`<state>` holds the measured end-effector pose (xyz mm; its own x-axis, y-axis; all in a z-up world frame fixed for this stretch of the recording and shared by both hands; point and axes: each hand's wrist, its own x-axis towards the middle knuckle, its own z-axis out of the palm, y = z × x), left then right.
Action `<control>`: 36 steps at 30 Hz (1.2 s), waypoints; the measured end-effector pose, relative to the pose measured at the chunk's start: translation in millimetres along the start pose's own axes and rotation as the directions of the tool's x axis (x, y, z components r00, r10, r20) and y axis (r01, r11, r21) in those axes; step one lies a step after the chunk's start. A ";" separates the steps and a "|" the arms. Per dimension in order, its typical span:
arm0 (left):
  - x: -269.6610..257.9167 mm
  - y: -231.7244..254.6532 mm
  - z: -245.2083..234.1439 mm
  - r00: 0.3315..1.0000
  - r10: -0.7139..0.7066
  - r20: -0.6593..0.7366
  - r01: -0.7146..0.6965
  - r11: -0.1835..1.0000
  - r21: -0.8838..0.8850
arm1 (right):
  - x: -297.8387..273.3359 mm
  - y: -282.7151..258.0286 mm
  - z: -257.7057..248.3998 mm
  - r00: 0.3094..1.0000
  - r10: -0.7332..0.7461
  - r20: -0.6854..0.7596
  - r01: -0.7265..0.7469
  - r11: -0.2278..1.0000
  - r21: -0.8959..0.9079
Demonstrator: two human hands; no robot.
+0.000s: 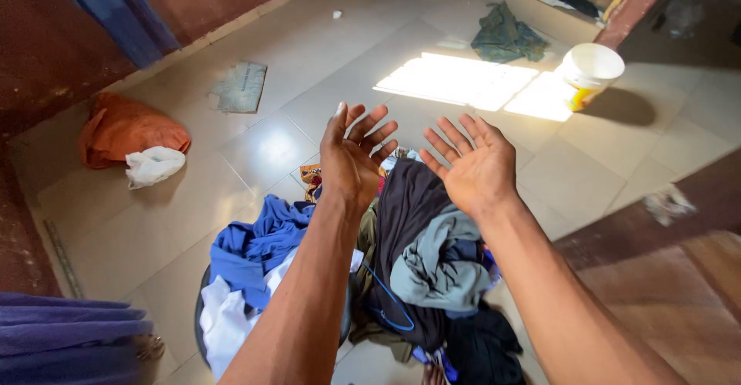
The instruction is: Sort laundry pile on the floor, put shirts and trousers onto plastic hangers, button them up, and hang them inside a wooden closet wardrobe.
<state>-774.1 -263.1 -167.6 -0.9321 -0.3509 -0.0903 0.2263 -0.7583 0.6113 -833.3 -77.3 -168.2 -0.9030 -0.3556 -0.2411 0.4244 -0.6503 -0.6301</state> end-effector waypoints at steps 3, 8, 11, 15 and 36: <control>19.1 -32.3 -32.1 0.998 0.002 -0.058 0.001 0.999 0.045 | 26.0 20.5 -38.2 1.000 0.000 -0.004 0.000 0.999 -0.049; 70.9 -104.7 -105.1 0.994 0.003 -0.109 0.004 0.998 0.059 | 84.9 67.1 -104.0 1.000 0.021 -0.005 -0.021 0.992 -0.122; 99.3 -141.5 -149.7 0.990 0.000 -0.142 0.011 0.997 0.075 | 117.0 100.6 -145.8 1.000 0.021 -0.020 -0.023 0.992 -0.123; 132.8 -184.5 -203.1 0.982 0.025 -0.190 0.004 0.988 0.153 | 155.0 142.6 -200.9 0.995 0.049 -0.090 -0.060 0.989 -0.132; 171.8 -346.8 -414.8 0.885 -0.397 -0.242 0.415 0.441 0.796 | 275.6 331.4 -390.4 0.803 0.314 -0.506 -0.590 0.538 -0.602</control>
<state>-895.3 -288.2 -721.3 -0.8465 -0.1425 -0.5129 -0.5125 -0.0425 0.8576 -967.8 -128.7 -731.6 -0.6262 -0.1498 -0.7651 0.7204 0.2641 -0.6413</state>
